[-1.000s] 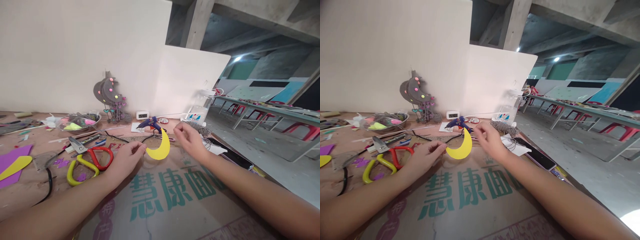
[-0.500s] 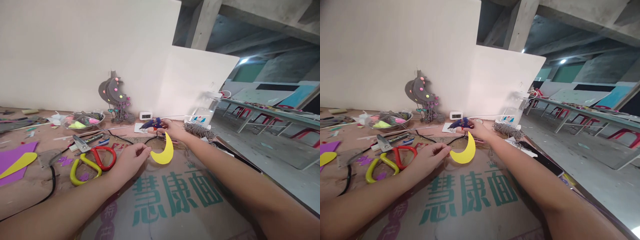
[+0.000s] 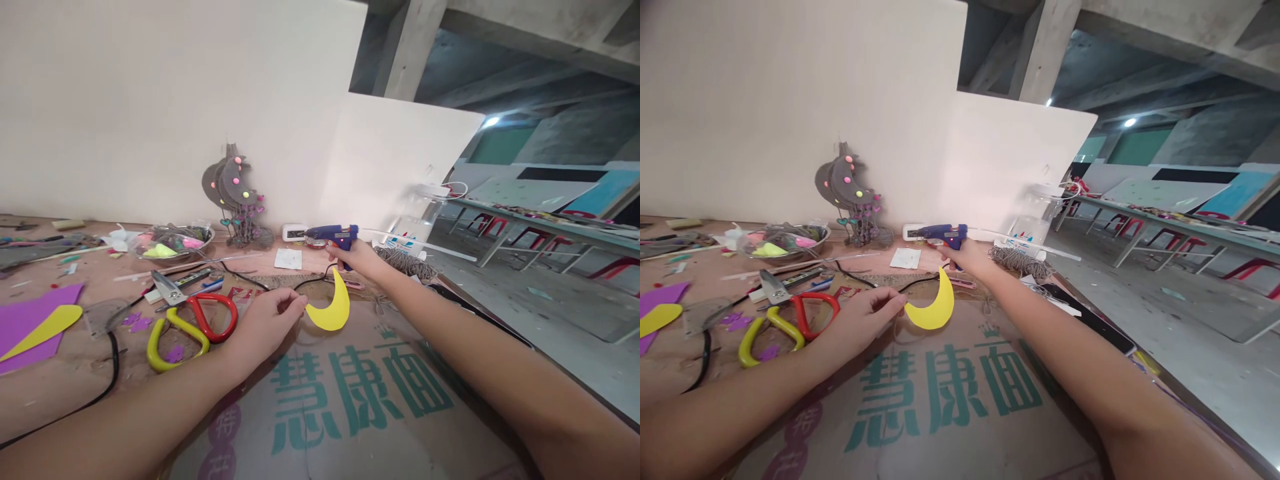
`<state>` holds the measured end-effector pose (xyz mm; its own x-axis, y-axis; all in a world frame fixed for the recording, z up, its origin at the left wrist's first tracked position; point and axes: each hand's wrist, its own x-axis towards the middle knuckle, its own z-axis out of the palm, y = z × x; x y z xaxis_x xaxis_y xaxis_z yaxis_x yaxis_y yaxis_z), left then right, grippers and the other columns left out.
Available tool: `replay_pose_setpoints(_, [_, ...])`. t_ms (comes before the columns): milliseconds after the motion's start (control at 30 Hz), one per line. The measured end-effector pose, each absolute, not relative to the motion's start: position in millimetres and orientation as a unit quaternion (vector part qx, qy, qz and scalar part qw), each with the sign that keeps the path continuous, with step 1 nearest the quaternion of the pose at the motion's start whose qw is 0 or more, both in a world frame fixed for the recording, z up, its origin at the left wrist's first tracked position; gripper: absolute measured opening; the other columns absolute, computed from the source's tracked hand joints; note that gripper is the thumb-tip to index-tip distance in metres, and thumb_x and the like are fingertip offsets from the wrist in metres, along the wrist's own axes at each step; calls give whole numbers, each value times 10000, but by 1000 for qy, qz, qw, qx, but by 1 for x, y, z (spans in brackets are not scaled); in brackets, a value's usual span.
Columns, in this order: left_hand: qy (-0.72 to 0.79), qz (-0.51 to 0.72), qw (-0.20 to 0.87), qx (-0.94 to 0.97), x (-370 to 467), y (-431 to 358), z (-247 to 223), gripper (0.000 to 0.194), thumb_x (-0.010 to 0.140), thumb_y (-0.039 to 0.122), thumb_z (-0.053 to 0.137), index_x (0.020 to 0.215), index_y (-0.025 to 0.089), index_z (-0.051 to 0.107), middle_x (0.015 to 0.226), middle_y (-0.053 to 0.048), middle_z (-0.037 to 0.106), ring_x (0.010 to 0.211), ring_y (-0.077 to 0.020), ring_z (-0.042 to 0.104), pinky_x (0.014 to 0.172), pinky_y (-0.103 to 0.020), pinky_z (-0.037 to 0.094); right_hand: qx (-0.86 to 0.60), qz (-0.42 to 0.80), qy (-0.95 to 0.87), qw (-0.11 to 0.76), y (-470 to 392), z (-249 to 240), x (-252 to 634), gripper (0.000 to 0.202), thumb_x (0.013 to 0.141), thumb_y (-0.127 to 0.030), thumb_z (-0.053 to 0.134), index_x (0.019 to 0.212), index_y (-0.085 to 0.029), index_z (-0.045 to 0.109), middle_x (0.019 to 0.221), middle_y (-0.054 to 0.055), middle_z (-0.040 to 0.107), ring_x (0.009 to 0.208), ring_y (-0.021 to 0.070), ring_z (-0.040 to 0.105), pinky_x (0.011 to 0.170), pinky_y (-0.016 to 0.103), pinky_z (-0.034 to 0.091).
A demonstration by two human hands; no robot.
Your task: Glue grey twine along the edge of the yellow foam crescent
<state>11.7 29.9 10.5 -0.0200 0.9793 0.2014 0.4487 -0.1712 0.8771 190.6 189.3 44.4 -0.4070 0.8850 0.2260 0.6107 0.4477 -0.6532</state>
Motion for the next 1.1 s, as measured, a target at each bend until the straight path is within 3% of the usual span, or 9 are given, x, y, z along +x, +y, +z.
replay_pose_setpoints(100, [569, 433, 307, 628, 11, 31, 9, 335, 787, 459, 428, 636, 187, 551, 578, 36, 522, 558, -130, 467, 497, -221, 310, -424, 278, -802, 317, 165, 54, 204, 361, 780, -471, 516, 804, -128, 625, 553, 31, 596, 442, 91, 486, 455, 205, 389])
replay_pose_setpoints(233, [571, 441, 301, 624, 10, 33, 9, 329, 786, 448, 431, 636, 183, 556, 592, 34, 534, 580, -133, 480, 521, -219, 329, -408, 305, -778, 368, 128, 50, 221, 293, 768, -409, 556, 911, -158, 604, 935, 73, 649, 530, 91, 540, 495, 218, 441])
replay_pose_setpoints(500, [600, 448, 276, 603, 6, 35, 10, 341, 776, 455, 433, 649, 177, 585, 616, 11, 580, 626, -156, 506, 559, -228, 347, -410, 299, -765, 396, 84, 30, 231, 261, 764, -423, 563, 773, -166, 604, 692, 40, 620, 553, 131, 533, 515, 260, 465])
replay_pose_setpoints(733, [584, 463, 297, 596, 3, 38, 5, 344, 777, 461, 451, 644, 172, 581, 617, 18, 576, 597, -135, 502, 547, -219, 343, -402, 268, -825, 294, 72, 17, 226, 218, 764, -433, 570, 869, -267, 663, 865, 10, 691, 813, 220, 636, 749, 368, 519])
replay_pose_setpoints(1100, [576, 483, 331, 571, 1, 41, 3, 338, 716, 499, 537, 722, 170, 612, 646, 18, 582, 628, -132, 518, 576, -222, 364, -405, 259, -822, 305, 75, 17, 226, 161, 740, -405, 603, 733, -247, 635, 691, 1, 672, 687, 200, 635, 579, 300, 521])
